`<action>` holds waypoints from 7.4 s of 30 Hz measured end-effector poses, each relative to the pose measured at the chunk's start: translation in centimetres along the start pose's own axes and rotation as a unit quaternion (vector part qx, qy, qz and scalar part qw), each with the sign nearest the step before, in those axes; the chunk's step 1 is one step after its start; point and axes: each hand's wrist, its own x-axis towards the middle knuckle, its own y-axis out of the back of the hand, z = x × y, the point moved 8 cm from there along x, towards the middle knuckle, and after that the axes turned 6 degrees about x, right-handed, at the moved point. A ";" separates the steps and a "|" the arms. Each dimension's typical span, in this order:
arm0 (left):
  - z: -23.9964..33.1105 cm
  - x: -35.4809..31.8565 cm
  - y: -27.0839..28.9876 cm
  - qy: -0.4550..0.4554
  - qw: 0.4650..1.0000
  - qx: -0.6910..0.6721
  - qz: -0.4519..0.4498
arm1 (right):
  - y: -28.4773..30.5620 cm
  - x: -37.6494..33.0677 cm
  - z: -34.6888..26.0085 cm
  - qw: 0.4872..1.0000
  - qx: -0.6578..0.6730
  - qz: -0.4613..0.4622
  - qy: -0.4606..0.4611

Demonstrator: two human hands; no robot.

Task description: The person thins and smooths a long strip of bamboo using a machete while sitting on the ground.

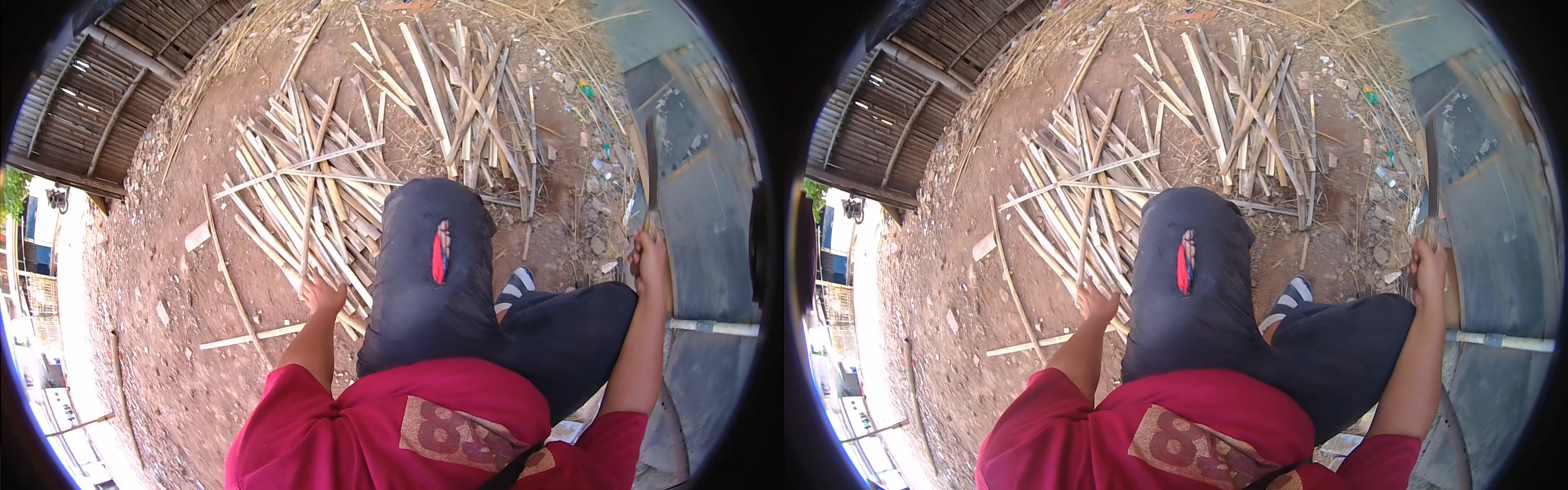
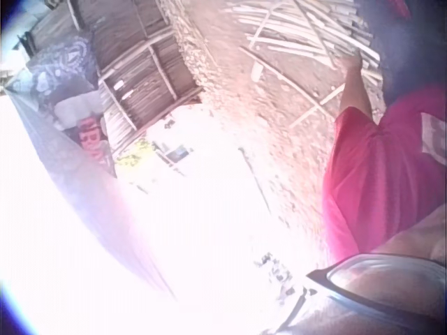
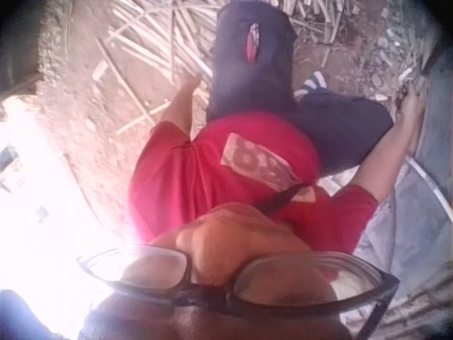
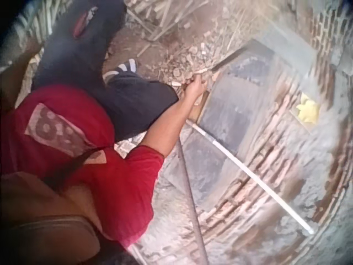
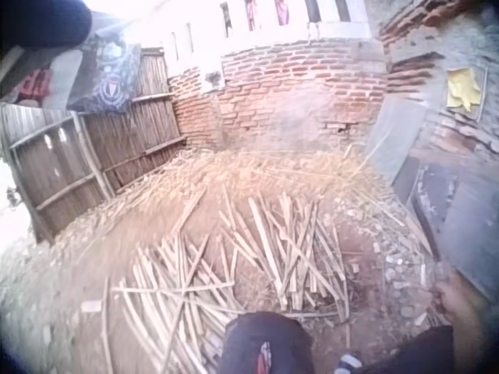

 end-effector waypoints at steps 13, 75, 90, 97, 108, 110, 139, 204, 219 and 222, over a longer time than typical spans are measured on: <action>0.2 6.9 -0.6 -0.003 0.981 -0.155 -0.116 | 0.0 2.5 2.8 0.986 0.127 0.055 -0.095; -3.4 -2.1 -0.4 -0.105 0.891 -0.440 0.042 | -0.3 -0.7 -2.2 0.984 0.170 0.047 0.005; 4.4 0.2 12.2 0.002 0.751 -0.609 -0.255 | 15.0 -9.8 5.6 0.947 0.238 0.213 0.043; 6.5 -3.0 22.3 -0.054 0.730 -0.637 -0.241 | 18.8 -12.8 19.2 0.960 0.094 0.242 -0.109; 14.4 -14.0 31.5 -0.232 0.890 -0.390 -0.047 | 18.6 -10.6 18.6 0.977 -0.080 0.174 -0.091; 17.2 -16.1 32.4 -0.245 0.864 -0.426 -0.112 | 18.3 -9.7 16.4 0.982 -0.052 0.170 -0.062; 34.2 -22.2 40.1 -0.487 0.707 -0.497 -0.122 | -0.6 -0.8 -3.1 0.993 -0.071 -0.063 0.077; 47.4 -36.2 42.6 -0.682 0.281 -0.668 -0.096 | -6.0 -4.4 -5.9 0.955 0.162 -0.173 0.177; 47.7 -36.7 41.7 -0.616 0.364 -0.698 0.022 | -4.9 -4.2 -6.1 0.952 0.161 -0.163 0.202; 47.3 -37.4 42.9 -0.622 0.364 -0.691 0.054 | -4.6 -4.5 -6.3 0.950 0.190 -0.165 0.184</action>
